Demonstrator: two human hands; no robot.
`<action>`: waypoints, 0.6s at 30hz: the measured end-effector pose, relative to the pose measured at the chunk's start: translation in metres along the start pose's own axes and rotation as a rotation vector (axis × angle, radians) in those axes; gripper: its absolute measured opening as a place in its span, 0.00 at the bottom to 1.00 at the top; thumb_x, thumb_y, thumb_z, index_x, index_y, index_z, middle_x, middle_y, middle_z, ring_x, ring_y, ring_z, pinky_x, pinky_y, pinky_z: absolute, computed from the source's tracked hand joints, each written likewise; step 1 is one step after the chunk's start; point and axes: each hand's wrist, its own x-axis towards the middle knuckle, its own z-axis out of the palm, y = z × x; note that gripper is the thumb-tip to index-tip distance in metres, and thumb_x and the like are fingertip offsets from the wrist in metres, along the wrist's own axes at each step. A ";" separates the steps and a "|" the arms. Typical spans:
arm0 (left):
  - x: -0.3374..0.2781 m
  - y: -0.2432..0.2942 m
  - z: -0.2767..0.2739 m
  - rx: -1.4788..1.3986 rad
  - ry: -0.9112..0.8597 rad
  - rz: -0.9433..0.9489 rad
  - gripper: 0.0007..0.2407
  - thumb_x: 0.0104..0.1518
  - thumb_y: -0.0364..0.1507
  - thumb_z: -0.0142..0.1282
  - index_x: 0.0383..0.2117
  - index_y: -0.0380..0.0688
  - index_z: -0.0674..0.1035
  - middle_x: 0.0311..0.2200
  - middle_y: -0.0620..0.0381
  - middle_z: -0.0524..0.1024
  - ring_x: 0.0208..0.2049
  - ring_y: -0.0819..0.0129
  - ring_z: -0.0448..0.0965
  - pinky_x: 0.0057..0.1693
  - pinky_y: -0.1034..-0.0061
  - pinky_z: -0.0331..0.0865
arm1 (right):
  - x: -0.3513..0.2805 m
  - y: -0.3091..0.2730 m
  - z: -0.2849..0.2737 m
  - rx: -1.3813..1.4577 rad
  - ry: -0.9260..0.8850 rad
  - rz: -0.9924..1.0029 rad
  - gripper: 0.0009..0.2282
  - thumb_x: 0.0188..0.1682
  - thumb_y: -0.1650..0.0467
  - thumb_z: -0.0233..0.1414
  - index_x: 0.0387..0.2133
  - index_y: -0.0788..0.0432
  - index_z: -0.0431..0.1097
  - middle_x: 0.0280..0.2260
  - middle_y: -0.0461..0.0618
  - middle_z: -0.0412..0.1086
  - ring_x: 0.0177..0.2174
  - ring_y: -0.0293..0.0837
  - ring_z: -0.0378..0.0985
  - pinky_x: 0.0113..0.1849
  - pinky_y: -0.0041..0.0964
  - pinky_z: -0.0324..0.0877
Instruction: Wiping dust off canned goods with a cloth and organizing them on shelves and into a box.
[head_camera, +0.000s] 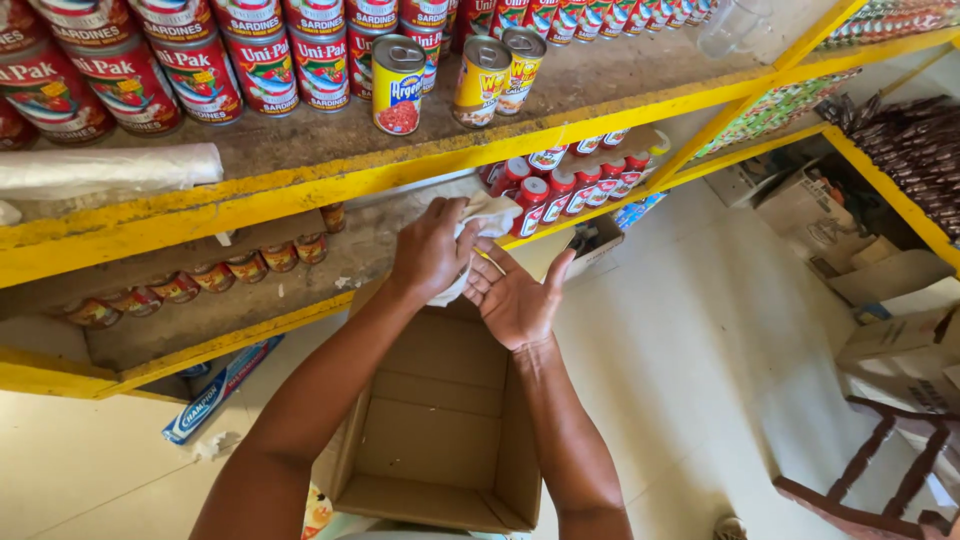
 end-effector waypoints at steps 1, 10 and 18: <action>0.003 -0.005 0.001 0.057 0.029 0.023 0.15 0.60 0.43 0.57 0.48 0.52 0.77 0.31 0.58 0.74 0.28 0.54 0.83 0.33 0.60 0.78 | -0.002 -0.001 0.007 0.005 0.007 -0.018 0.56 0.30 0.29 0.32 0.55 0.64 0.64 0.48 0.64 0.74 0.48 0.57 0.79 0.53 0.52 0.70; -0.027 -0.013 0.004 0.173 -0.288 0.122 0.13 0.53 0.41 0.62 0.41 0.52 0.81 0.36 0.52 0.77 0.41 0.48 0.81 0.46 0.52 0.74 | 0.006 -0.009 -0.024 -0.137 0.181 -0.139 0.29 0.52 0.46 0.41 0.50 0.55 0.70 0.35 0.53 0.78 0.33 0.50 0.82 0.36 0.44 0.76; -0.036 -0.029 0.020 0.242 -0.574 0.148 0.15 0.56 0.47 0.54 0.46 0.61 0.79 0.36 0.57 0.83 0.42 0.51 0.84 0.49 0.49 0.72 | 0.011 0.009 -0.031 -0.622 0.236 -0.214 0.20 0.56 0.58 0.51 0.52 0.62 0.68 0.35 0.58 0.78 0.30 0.47 0.83 0.30 0.34 0.76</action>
